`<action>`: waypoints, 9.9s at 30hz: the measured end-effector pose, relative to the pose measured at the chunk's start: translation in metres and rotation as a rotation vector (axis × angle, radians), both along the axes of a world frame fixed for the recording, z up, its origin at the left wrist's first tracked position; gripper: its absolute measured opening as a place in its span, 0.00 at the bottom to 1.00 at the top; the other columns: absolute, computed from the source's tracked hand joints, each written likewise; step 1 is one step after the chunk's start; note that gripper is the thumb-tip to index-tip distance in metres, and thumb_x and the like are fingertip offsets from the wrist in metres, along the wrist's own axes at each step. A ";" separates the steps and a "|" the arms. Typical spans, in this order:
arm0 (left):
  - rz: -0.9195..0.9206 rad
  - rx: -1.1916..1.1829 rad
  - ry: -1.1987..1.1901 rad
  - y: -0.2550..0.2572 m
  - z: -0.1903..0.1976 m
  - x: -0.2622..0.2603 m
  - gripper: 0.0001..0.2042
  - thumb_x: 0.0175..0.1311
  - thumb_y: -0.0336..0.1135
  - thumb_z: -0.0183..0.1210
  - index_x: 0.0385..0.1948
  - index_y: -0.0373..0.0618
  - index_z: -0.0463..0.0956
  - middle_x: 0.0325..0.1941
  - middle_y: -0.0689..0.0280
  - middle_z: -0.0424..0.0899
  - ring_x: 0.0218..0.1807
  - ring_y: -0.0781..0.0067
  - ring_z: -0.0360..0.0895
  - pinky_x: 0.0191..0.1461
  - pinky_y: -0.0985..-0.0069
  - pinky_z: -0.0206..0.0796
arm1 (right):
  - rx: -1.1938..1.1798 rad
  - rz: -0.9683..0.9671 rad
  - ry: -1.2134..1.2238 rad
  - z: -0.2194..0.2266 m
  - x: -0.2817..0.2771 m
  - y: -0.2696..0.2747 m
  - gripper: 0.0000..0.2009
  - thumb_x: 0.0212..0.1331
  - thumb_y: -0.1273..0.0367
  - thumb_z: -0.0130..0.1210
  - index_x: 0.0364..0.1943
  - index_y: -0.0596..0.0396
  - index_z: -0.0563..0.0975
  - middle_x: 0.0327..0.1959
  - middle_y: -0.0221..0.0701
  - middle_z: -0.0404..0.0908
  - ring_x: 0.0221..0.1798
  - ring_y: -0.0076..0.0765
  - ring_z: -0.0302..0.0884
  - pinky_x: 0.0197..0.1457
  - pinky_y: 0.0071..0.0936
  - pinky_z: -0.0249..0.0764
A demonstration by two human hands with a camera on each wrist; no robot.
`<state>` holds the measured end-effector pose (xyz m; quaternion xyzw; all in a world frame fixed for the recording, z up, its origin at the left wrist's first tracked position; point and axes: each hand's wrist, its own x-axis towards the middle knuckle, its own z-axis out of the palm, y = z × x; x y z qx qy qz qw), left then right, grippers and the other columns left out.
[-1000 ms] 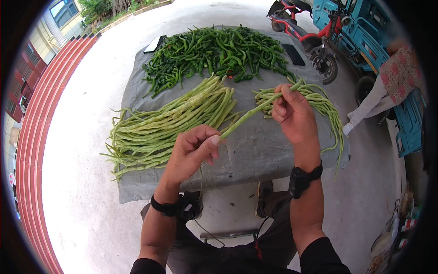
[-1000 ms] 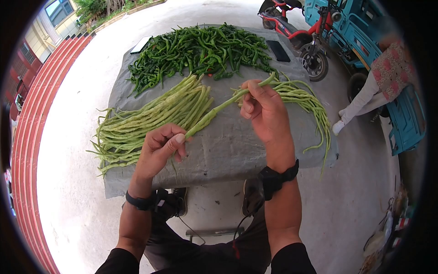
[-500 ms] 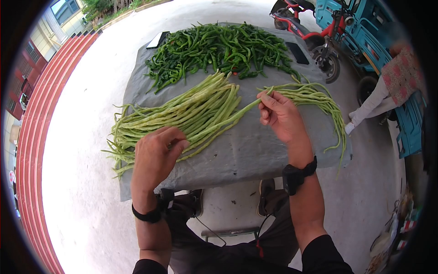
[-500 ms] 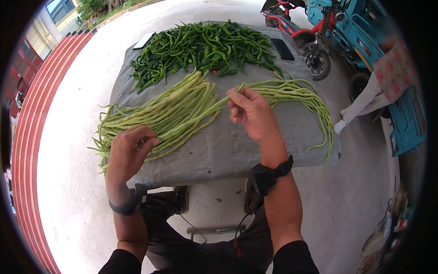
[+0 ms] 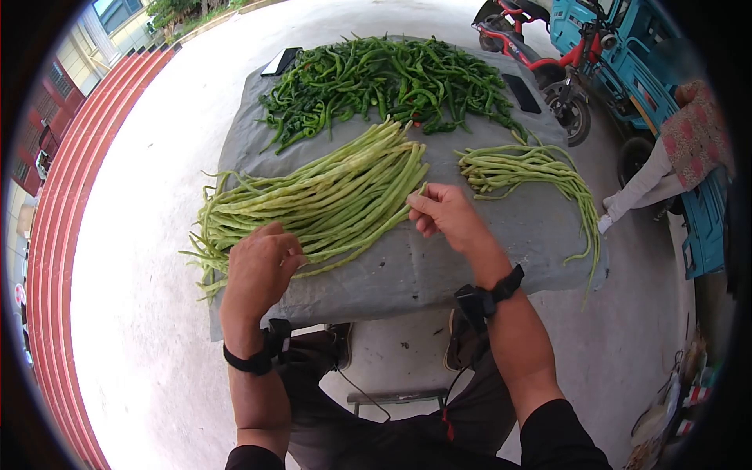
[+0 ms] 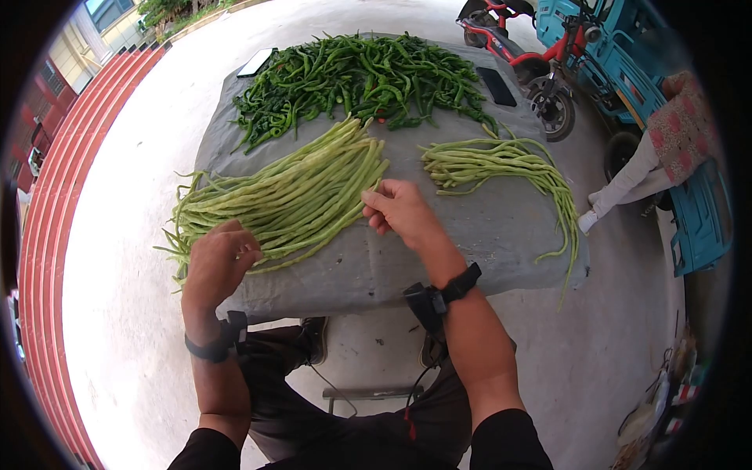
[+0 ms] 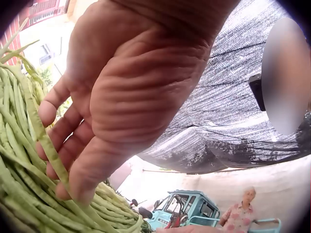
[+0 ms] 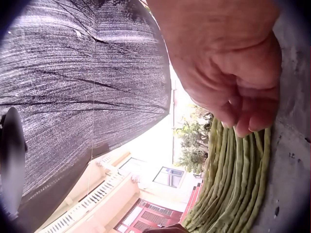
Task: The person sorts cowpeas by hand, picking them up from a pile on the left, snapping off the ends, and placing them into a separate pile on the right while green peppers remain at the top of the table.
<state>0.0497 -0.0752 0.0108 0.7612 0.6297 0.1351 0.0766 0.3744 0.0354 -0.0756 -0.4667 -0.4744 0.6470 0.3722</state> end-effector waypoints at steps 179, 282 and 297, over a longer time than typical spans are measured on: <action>-0.005 0.359 -0.120 0.049 -0.068 0.108 0.07 0.57 0.34 0.75 0.32 0.51 0.84 0.36 0.68 0.84 0.47 0.57 0.81 0.51 0.58 0.68 | 0.271 -0.309 0.263 0.044 0.066 -0.004 0.09 0.72 0.67 0.67 0.46 0.56 0.82 0.35 0.29 0.85 0.26 0.19 0.80 0.27 0.20 0.76; -0.242 0.137 -1.280 0.044 -0.047 0.110 0.08 0.76 0.24 0.66 0.52 0.37 0.85 0.49 0.70 0.88 0.50 0.83 0.82 0.53 0.81 0.75 | 1.025 0.002 -0.374 0.065 -0.017 -0.042 0.10 0.61 0.78 0.68 0.44 0.58 0.81 0.43 0.38 0.80 0.49 0.52 0.80 0.51 0.46 0.77; -0.557 -0.211 -1.570 0.035 -0.028 0.114 0.26 0.74 0.42 0.65 0.68 0.38 0.75 0.68 0.61 0.78 0.70 0.70 0.74 0.73 0.62 0.65 | 0.985 0.002 0.021 0.099 -0.021 -0.060 0.07 0.68 0.79 0.66 0.47 0.60 0.83 0.42 0.29 0.80 0.39 0.24 0.81 0.39 0.24 0.78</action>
